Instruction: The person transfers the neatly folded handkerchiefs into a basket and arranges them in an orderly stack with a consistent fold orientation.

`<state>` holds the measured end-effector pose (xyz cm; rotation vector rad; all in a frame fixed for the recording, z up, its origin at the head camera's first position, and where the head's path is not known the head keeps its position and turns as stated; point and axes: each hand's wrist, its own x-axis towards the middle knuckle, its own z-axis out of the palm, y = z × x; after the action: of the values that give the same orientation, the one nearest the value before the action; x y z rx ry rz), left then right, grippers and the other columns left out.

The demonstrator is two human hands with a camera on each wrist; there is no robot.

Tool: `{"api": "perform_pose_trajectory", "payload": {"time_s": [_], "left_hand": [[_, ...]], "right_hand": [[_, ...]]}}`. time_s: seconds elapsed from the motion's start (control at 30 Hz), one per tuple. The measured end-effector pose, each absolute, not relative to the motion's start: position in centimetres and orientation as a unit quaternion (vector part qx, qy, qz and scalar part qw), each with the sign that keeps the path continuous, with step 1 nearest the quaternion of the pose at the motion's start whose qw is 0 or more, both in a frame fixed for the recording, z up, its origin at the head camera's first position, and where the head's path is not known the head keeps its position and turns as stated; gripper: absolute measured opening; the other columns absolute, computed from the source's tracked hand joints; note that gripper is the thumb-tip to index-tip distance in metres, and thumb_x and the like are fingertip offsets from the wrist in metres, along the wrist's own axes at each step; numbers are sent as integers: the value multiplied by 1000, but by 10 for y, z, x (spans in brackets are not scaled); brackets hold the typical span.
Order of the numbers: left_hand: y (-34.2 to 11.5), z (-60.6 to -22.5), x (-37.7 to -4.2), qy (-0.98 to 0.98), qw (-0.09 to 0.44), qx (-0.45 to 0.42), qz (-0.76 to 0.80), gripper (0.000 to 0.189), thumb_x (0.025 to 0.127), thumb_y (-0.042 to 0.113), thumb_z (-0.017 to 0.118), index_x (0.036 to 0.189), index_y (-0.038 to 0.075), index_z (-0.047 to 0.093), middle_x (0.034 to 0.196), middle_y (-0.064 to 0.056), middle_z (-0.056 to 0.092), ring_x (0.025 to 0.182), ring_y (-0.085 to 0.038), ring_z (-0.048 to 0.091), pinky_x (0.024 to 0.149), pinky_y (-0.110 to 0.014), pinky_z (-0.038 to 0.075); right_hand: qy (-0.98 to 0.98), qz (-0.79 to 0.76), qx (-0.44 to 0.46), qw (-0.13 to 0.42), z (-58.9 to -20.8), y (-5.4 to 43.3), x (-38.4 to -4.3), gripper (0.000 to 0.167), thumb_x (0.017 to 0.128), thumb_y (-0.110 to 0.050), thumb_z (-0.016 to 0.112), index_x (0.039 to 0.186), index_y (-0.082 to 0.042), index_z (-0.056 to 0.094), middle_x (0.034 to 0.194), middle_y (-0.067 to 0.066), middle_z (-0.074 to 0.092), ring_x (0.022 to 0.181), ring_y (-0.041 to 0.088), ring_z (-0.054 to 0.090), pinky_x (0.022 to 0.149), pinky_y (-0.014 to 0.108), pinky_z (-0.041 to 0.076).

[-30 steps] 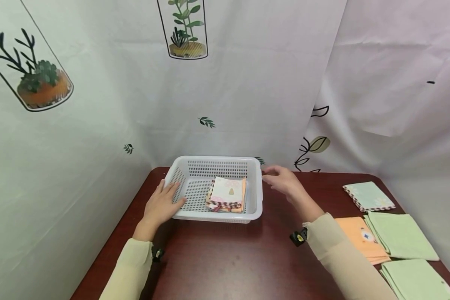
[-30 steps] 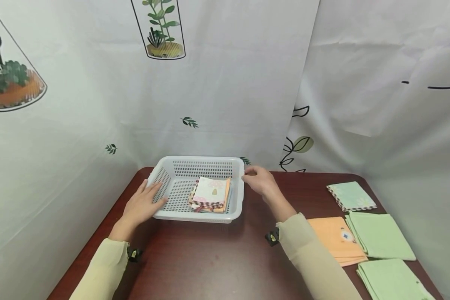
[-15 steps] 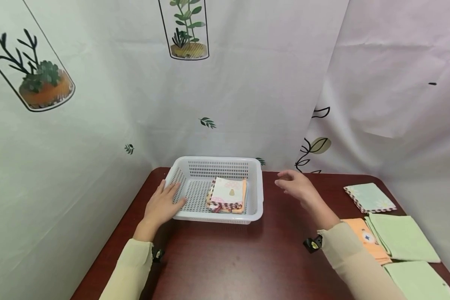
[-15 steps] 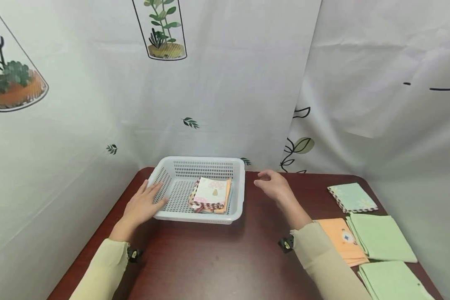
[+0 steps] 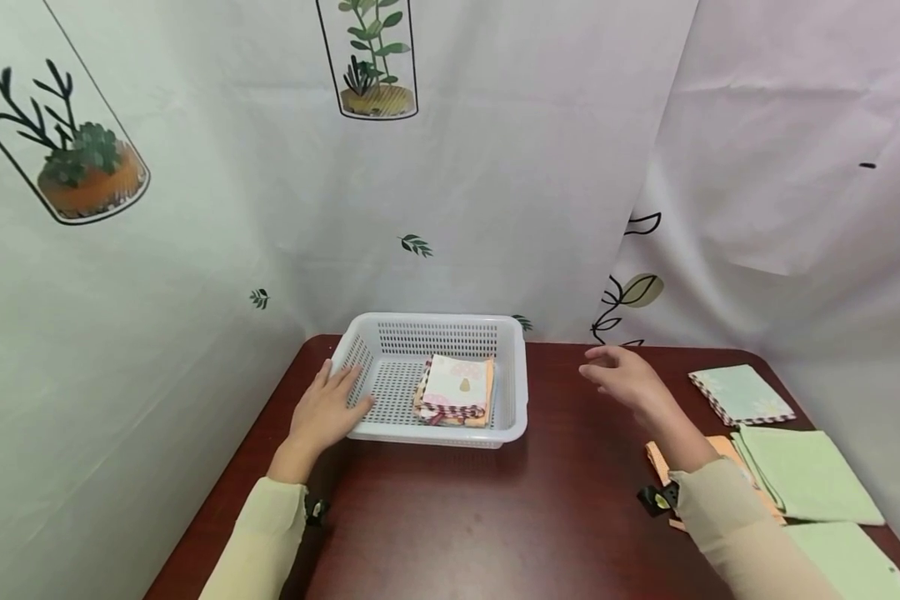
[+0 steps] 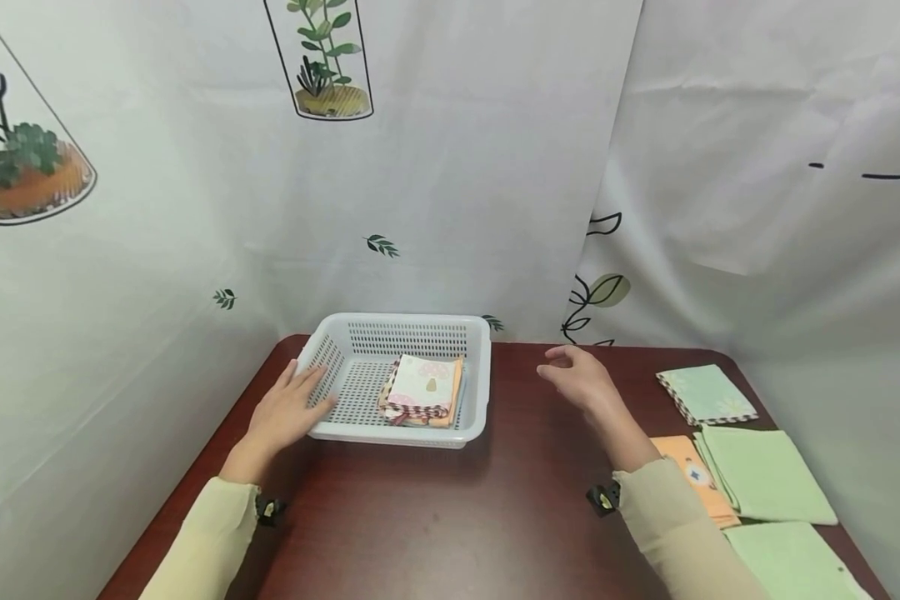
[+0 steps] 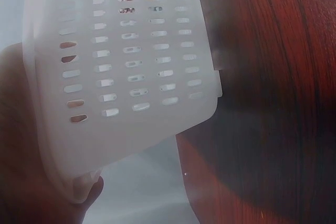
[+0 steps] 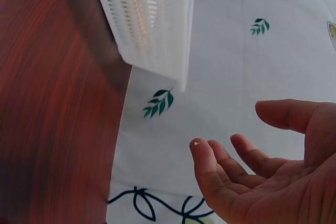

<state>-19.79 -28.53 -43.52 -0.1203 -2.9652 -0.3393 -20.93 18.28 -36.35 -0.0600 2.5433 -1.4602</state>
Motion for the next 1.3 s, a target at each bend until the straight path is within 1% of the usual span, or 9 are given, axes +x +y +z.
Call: {"api": "perform_pose_trajectory", "payload": {"time_s": [0.17,0.43,0.63,0.9,1.03,1.2,1.3], "left_hand": [[-286,-435,-197,-990,75,-38,-114,73,97,48,56,155,5,41,156,-22,42,153,-44,14,119,-62,22],[-287,-437,-195,-990,78,-37,-115,73,97,47,57,154,5,41,156,-22,43,153,-44,15,119,-62,22],[-287,-438,-196,-990,80,-42,-110,73,97,48,56,154,4,42,155,-22,44,152,-45,17,120,-61,22],[-286,-435,-197,-990,78,-36,-115,73,97,47,57,154,4,41,155,-23,43,153,-44,13,120,-62,21],[-286,-434,-196,-990,77,-34,-115,73,97,47,57,154,4,41,155,-23,43,153,-44,14,120,-62,21],[-285,-433,-196,-990,76,-34,-118,73,97,47,57,155,5,41,156,-22,43,153,-44,14,119,-62,22],[-286,-434,-196,-989,76,-35,-119,73,97,47,57,155,5,41,156,-22,43,153,-44,14,119,-62,23]], "right_hand": [[870,-482,-21,101,-364,195,-204,55,101,-30,60,145,1,46,141,29,52,120,44,60,100,53,50],[875,-474,-14,99,-371,214,-196,56,102,-30,58,145,4,45,142,31,50,121,46,59,101,54,50],[882,-462,-10,90,-374,228,-191,58,102,-31,59,144,5,44,141,34,50,118,48,61,97,56,51],[880,-465,-6,94,-376,243,-184,60,104,-31,56,146,8,39,144,36,46,127,52,53,99,55,50],[884,-459,-5,89,-377,250,-181,60,103,-31,56,145,8,40,141,37,47,122,51,57,97,55,52],[881,-465,-2,90,-380,261,-178,60,103,-29,56,145,11,39,142,38,46,123,49,57,97,51,53],[881,-464,0,91,-382,267,-176,61,104,-30,55,145,11,38,142,39,45,122,49,57,98,52,53]]}}
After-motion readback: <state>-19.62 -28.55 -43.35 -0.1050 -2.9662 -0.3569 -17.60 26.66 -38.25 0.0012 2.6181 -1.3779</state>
